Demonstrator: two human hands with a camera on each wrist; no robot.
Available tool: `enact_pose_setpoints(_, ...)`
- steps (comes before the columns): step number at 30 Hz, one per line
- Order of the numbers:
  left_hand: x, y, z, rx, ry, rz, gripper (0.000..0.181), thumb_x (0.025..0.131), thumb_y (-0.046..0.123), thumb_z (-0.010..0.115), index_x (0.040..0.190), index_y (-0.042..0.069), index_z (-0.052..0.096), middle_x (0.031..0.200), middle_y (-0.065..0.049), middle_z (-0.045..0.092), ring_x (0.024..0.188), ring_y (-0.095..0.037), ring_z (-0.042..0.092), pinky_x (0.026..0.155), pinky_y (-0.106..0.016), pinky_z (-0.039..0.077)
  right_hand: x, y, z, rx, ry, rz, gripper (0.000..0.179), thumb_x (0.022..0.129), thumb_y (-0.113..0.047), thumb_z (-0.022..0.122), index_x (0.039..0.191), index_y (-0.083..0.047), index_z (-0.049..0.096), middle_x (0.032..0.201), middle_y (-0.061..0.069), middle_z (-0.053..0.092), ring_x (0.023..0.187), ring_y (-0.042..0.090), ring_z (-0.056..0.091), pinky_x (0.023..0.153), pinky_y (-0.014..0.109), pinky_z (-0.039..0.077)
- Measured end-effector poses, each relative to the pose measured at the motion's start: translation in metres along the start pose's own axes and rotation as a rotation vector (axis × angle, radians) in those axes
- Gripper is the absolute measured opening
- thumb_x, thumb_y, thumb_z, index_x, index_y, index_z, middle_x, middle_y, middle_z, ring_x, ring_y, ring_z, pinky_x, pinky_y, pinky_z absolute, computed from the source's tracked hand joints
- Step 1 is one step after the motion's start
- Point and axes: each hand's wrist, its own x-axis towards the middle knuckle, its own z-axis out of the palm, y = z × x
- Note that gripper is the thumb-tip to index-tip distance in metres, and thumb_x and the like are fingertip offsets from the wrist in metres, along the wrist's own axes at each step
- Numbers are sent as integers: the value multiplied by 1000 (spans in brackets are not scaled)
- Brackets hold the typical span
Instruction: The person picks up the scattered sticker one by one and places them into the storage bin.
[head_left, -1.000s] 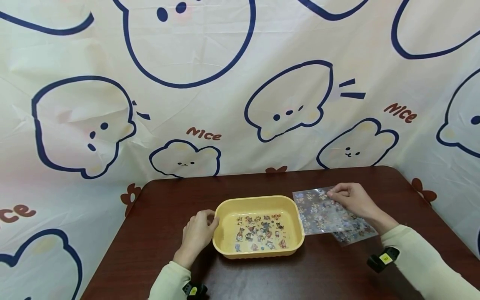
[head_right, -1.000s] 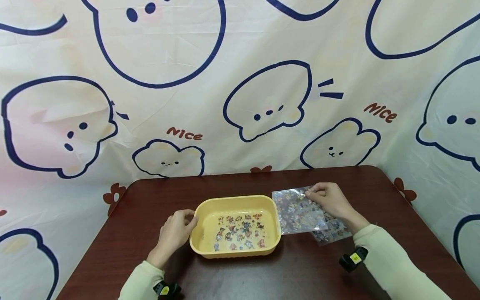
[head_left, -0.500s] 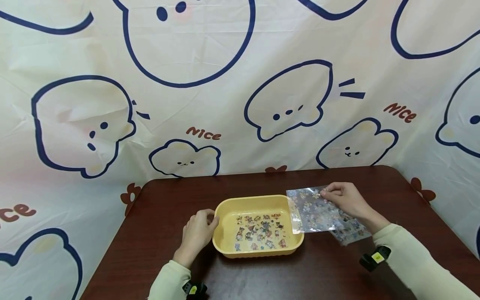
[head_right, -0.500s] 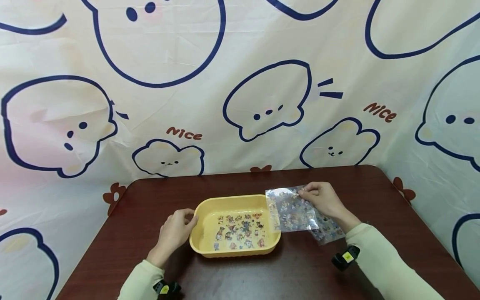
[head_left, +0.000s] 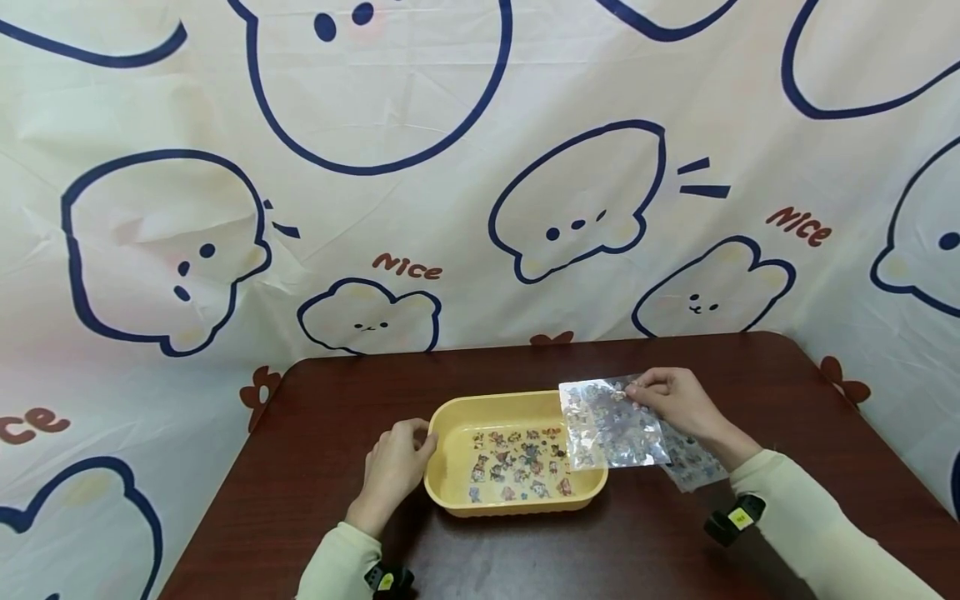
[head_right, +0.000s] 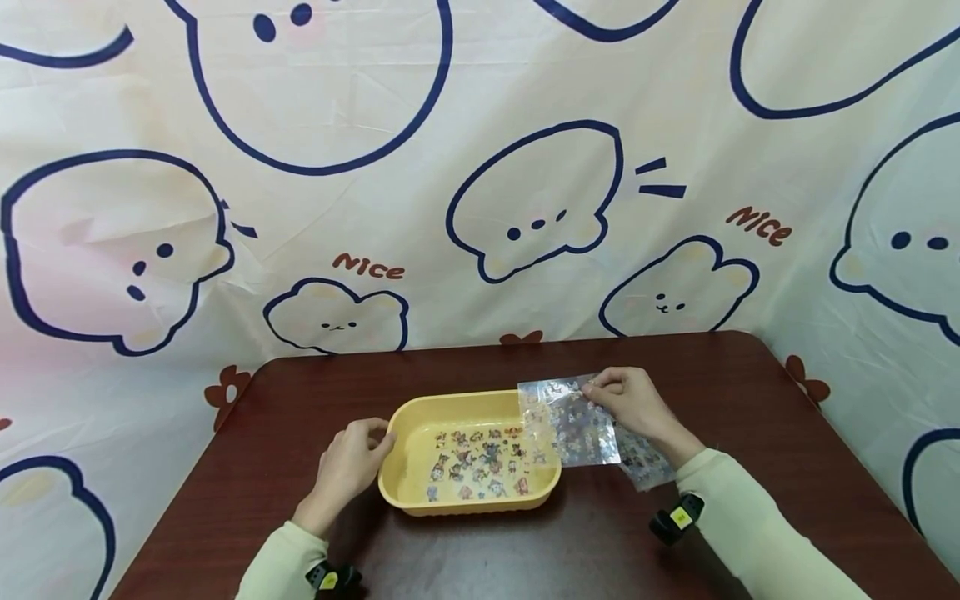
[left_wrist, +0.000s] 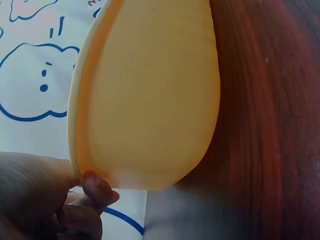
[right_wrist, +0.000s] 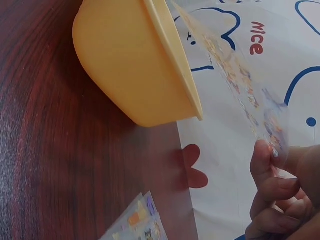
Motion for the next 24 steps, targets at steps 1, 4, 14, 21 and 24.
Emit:
enact_pose_setpoints(1,0,0,0,-1,0,-1,24,95,27,67,112,14,75,82,1,75,73,-16,67,65,-42,49,0,0,1,5,0,0,22,99,-14,64,100,8,67,59,-3,57,50,5,41,46,25,37)
enact_pose_setpoints(4,0,0,1,-2,2,1,24,95,27,67,113,14,75,82,1,75,73,-16,67,65,-42,48,0,0,4,19,-1,-5,22,98,-14,65,100,8,67,61,-3,60,51,5,43,47,25,38)
enact_pose_setpoints(14,-1,1,0,-3,2,-6,24,95,28,67,112,13,75,81,1,75,73,-15,67,65,-41,48,3,4,14,40,-22,-20,20,98,-12,64,98,7,66,62,-4,63,49,4,41,46,22,37)
enact_pose_setpoints(21,-1,1,0,1,0,-7,24,95,27,67,113,13,75,82,1,75,73,-16,68,65,-42,48,5,5,21,42,-22,-18,20,98,-14,65,97,6,68,63,-4,64,48,3,39,45,22,35)
enact_pose_setpoints(24,-1,1,0,3,1,-4,24,95,27,67,113,13,75,82,1,75,73,-16,67,64,-41,48,6,4,24,29,-21,-5,20,99,-15,65,98,5,68,65,-4,66,49,4,40,45,23,35)
